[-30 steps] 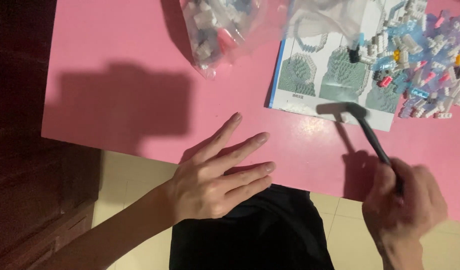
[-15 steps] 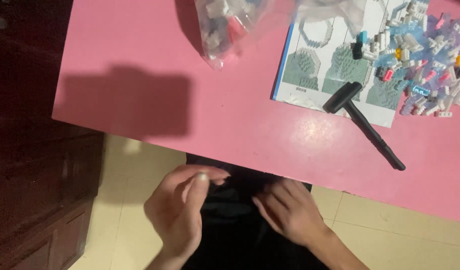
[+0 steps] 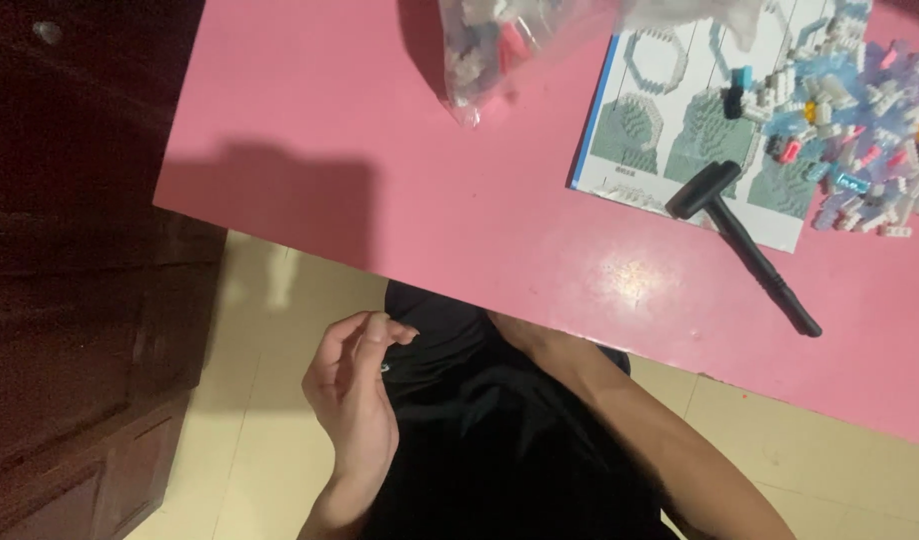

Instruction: Assembling a miniature building block model using hands and a small plastic hammer.

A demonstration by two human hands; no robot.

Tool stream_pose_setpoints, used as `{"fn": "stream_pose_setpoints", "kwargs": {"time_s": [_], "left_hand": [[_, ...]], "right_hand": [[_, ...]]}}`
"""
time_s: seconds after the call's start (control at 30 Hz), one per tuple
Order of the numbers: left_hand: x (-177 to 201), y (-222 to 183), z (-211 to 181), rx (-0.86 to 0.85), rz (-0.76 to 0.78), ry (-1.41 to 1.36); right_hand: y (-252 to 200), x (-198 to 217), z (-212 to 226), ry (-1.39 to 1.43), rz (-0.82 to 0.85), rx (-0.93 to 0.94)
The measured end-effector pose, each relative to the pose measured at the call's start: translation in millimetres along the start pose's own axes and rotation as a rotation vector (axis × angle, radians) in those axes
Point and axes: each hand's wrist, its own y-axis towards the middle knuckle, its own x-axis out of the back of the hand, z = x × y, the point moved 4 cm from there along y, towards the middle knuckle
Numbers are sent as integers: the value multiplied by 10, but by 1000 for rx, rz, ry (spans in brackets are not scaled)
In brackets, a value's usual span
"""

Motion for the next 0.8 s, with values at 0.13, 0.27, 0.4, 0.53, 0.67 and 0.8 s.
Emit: {"fn": "stream_pose_setpoints", "kwargs": {"time_s": [0.13,0.27,0.4,0.53,0.67,0.8], "left_hand": [[-38,-29,-19,66,36,7],[-113,-179,-186,101,128,155],[-322,-375,-293,58,249,74],[-833,-427,-677,-49,381,111],[-1344,-413,-976,-333,491,222],[-1755,-431,-1047,-540,641,195]], "right_hand": [[75,37,3,30,81,24],[174,64,-20,69,160,51],[162,344,85,86,198,46],[-8,1090,465,675,14,-84],[-180,1579,467,1223,-573,-371],[-181,1659,-42,1608,-774,-299]]}}
